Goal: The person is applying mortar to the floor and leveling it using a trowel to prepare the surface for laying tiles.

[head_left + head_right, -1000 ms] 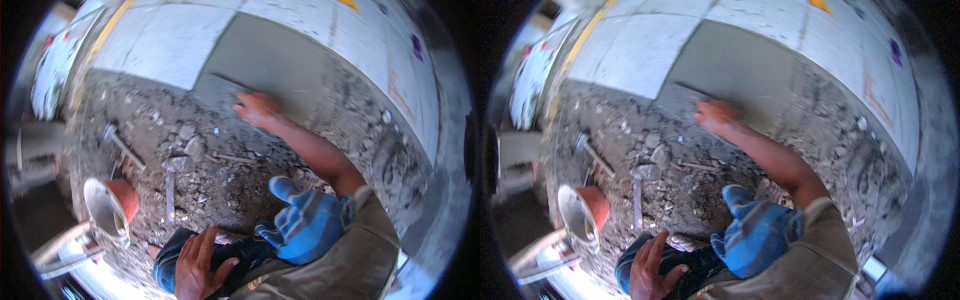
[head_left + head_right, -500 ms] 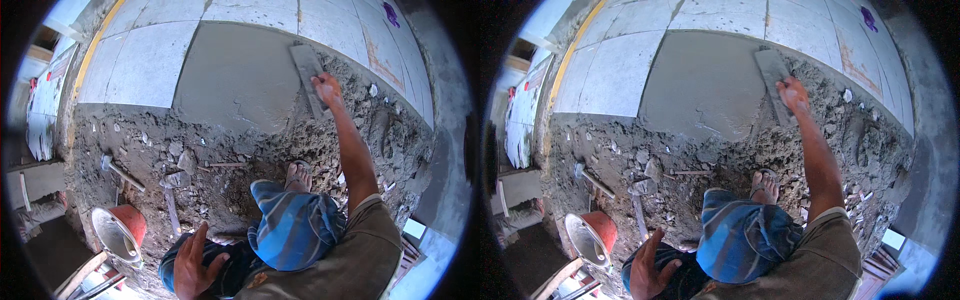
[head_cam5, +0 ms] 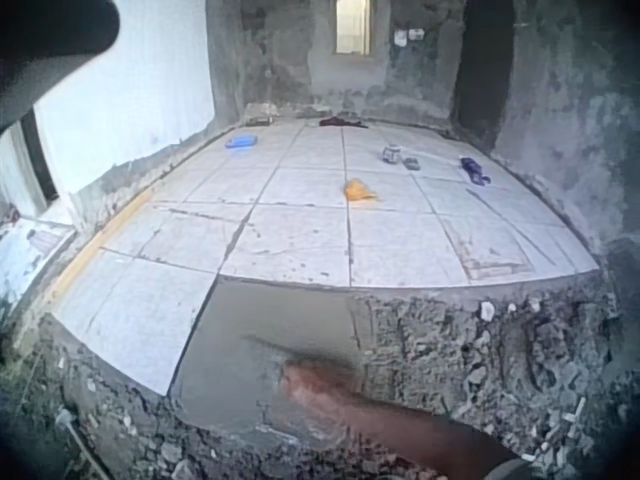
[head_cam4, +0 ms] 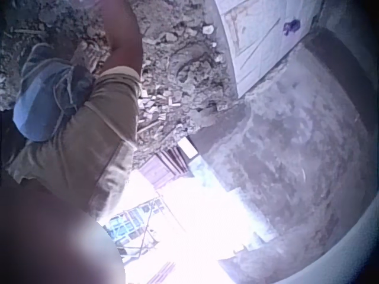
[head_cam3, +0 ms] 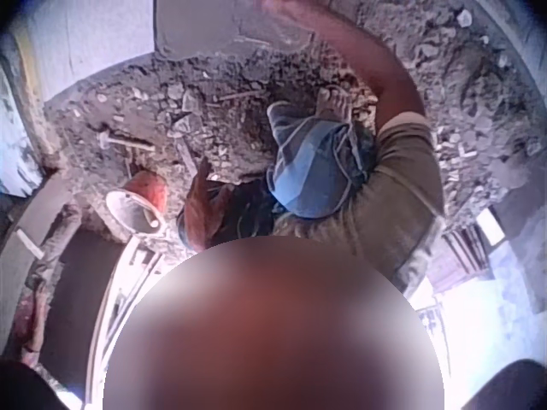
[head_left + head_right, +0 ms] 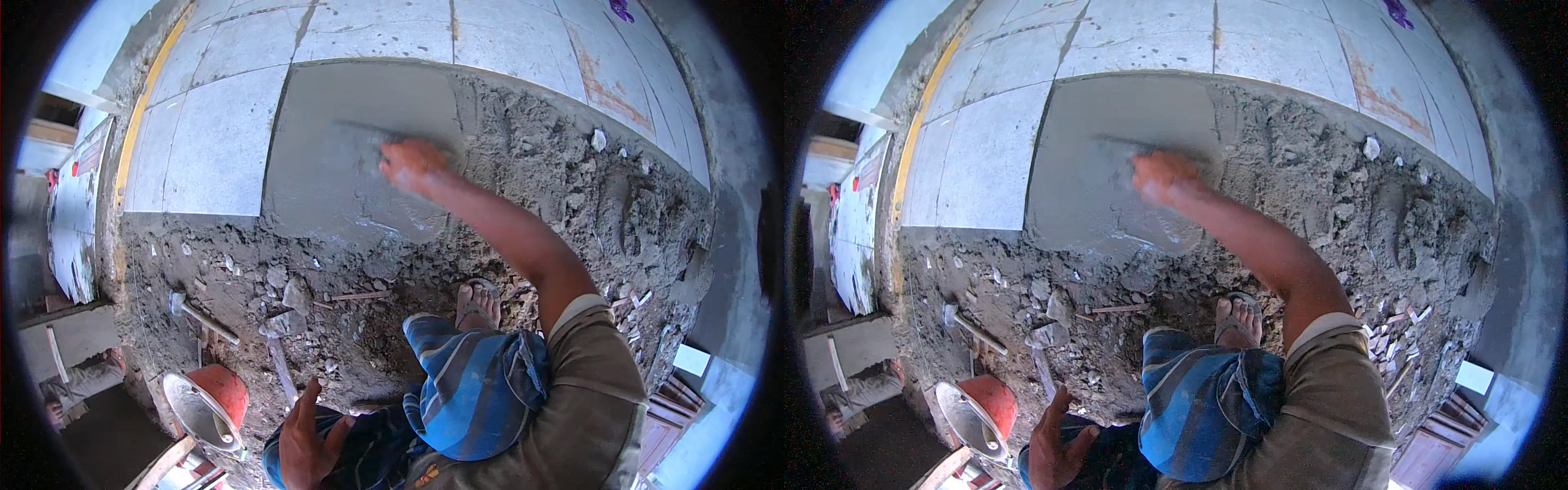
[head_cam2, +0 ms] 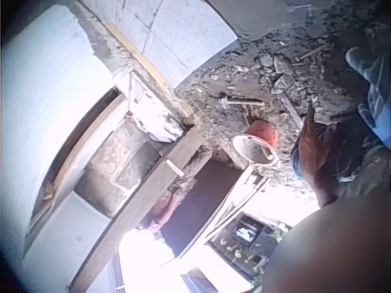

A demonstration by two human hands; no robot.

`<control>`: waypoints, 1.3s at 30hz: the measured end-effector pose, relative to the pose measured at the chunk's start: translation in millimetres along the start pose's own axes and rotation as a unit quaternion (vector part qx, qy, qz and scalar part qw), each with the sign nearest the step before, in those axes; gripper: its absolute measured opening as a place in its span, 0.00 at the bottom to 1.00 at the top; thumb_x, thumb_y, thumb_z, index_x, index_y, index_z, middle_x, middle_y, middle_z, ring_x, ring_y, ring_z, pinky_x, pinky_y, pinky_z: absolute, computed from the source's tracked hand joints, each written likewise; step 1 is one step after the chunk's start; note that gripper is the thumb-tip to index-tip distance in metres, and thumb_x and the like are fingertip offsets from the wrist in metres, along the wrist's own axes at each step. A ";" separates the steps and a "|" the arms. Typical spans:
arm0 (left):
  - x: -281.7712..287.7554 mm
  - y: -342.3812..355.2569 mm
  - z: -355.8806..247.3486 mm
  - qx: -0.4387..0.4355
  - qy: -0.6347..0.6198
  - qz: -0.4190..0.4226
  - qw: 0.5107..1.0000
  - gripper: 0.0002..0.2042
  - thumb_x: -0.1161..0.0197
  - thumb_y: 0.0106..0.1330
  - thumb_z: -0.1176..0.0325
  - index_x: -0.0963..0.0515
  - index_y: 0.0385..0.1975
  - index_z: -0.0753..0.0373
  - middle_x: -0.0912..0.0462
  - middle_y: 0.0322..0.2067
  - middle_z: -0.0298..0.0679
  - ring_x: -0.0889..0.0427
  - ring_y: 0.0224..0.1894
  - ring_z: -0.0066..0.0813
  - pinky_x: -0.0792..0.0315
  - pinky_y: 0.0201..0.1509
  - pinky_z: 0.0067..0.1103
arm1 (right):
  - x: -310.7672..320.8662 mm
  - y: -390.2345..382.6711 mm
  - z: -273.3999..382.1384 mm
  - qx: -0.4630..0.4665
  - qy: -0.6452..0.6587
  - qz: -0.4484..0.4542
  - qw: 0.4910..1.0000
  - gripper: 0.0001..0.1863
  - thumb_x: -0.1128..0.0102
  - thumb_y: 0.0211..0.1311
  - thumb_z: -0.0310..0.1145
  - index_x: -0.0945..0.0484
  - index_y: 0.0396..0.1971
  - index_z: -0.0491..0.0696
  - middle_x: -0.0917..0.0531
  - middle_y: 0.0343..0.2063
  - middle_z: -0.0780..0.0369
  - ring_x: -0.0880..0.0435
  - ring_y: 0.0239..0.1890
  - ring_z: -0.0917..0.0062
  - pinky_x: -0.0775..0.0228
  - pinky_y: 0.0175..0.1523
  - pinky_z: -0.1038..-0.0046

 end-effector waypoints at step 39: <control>6.4 18.6 -27.7 0.021 0.097 0.046 0.994 0.39 0.34 0.70 0.58 0.42 0.77 0.63 0.27 0.65 0.65 0.25 0.64 0.64 0.27 0.65 0.42 | -30.4 -278.6 -208.2 -0.225 0.046 -0.288 0.930 0.24 0.31 0.67 0.52 0.20 0.53 0.52 0.11 0.33 0.48 0.09 0.35 0.50 0.18 0.38 0.52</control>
Point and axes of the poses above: each hand's wrist, its own y-axis towards the middle knuckle, its own x-axis out of the back of the hand, z = x × y, the point moved 1 cm from there along y, towards the middle knuckle
